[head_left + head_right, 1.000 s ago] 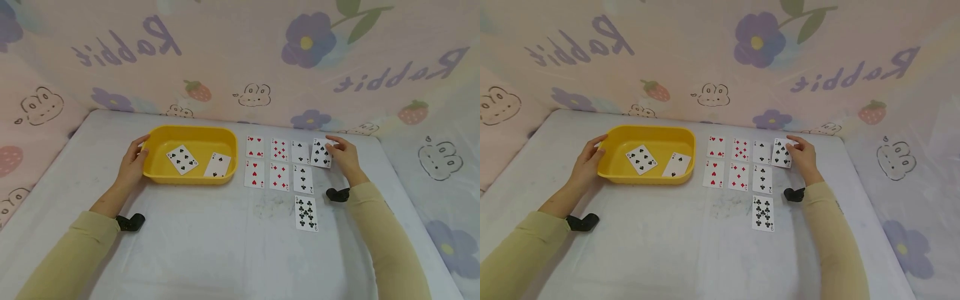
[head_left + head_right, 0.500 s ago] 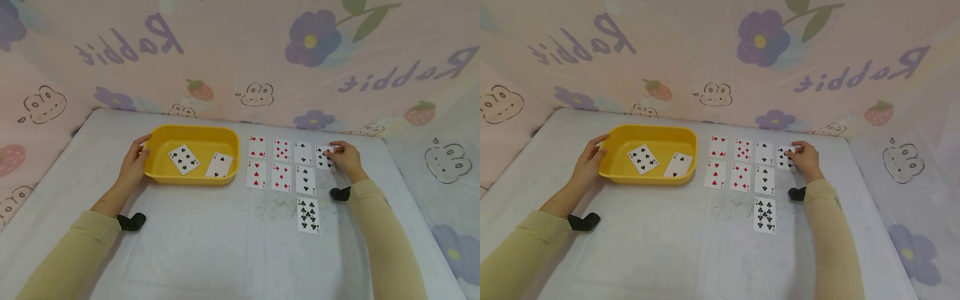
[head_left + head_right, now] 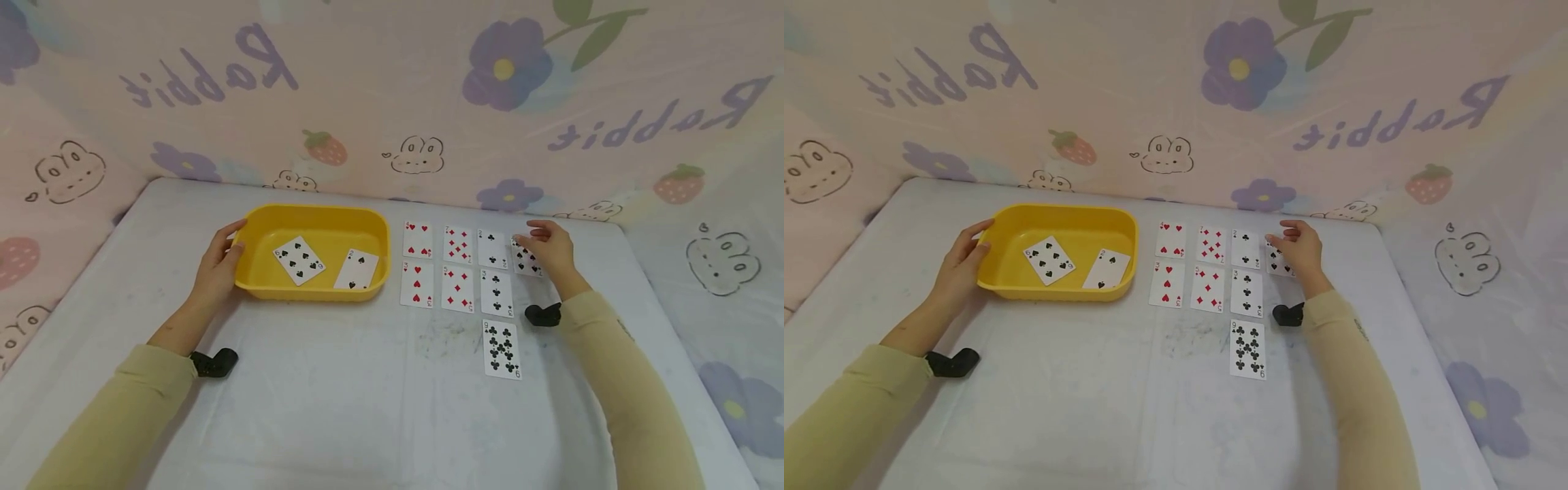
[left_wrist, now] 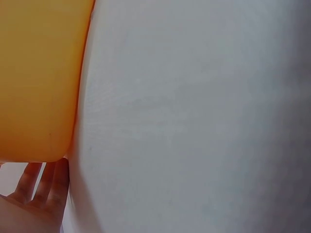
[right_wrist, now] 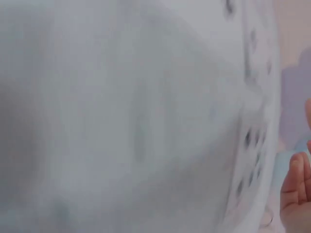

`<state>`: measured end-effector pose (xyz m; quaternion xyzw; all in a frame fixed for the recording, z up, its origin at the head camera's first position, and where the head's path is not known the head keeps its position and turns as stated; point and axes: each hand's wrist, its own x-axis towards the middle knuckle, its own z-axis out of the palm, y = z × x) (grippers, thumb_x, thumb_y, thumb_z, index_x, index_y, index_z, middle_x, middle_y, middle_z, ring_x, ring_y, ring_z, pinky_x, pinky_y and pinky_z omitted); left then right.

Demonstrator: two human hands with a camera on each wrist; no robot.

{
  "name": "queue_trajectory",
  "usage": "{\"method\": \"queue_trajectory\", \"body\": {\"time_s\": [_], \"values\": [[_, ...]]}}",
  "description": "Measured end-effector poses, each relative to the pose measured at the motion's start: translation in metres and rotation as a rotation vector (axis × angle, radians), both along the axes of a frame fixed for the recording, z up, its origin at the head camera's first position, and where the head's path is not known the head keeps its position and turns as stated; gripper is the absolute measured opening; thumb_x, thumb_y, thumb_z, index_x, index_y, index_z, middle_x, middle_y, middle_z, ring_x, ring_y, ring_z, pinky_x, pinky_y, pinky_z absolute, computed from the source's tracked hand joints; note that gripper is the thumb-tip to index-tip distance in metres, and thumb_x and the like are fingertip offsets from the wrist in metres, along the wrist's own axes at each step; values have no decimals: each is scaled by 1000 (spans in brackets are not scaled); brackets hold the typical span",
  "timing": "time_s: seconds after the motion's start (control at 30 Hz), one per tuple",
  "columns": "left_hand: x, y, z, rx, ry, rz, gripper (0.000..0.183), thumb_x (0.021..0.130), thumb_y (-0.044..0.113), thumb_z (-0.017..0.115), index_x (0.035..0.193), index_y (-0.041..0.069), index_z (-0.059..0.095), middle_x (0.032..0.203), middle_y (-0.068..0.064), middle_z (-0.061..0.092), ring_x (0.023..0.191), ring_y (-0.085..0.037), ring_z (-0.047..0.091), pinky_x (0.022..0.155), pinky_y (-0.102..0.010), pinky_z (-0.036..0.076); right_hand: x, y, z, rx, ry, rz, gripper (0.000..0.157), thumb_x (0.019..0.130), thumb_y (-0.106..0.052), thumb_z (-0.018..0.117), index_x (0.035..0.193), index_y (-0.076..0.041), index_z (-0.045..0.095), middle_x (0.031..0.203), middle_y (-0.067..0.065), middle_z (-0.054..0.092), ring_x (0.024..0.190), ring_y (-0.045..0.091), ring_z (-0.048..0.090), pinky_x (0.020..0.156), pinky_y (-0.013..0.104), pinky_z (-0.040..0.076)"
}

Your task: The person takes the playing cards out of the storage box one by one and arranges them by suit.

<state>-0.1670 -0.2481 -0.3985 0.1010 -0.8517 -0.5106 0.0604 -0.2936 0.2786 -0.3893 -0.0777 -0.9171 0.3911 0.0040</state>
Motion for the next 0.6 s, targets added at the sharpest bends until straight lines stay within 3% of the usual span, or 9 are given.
{"method": "queue_trajectory", "body": {"time_s": [0.23,0.43,0.6], "values": [[0,-2,-2,15,9,-12,46,104,26,30,150,21,29,131,-25,39,97,-24,44,73,-14,39,3,-32,6,-146,53,47,57,89,-32,67,137,-5,51,125,15,53,91,0,46,77,13,41],[-2,-2,-5,12,-2,-14,46,104,26,30,150,21,29,131,-24,40,98,-25,45,73,-15,41,8,-62,11,-271,148,87,50,87,-23,70,130,-1,57,103,1,55,87,0,50,73,11,43],[0,-3,-3,25,7,-15,46,104,26,30,150,21,29,133,-26,39,100,-26,46,73,-14,41,14,-87,17,-356,206,154,46,87,-20,71,126,0,59,101,0,57,88,1,52,76,12,44]]}}
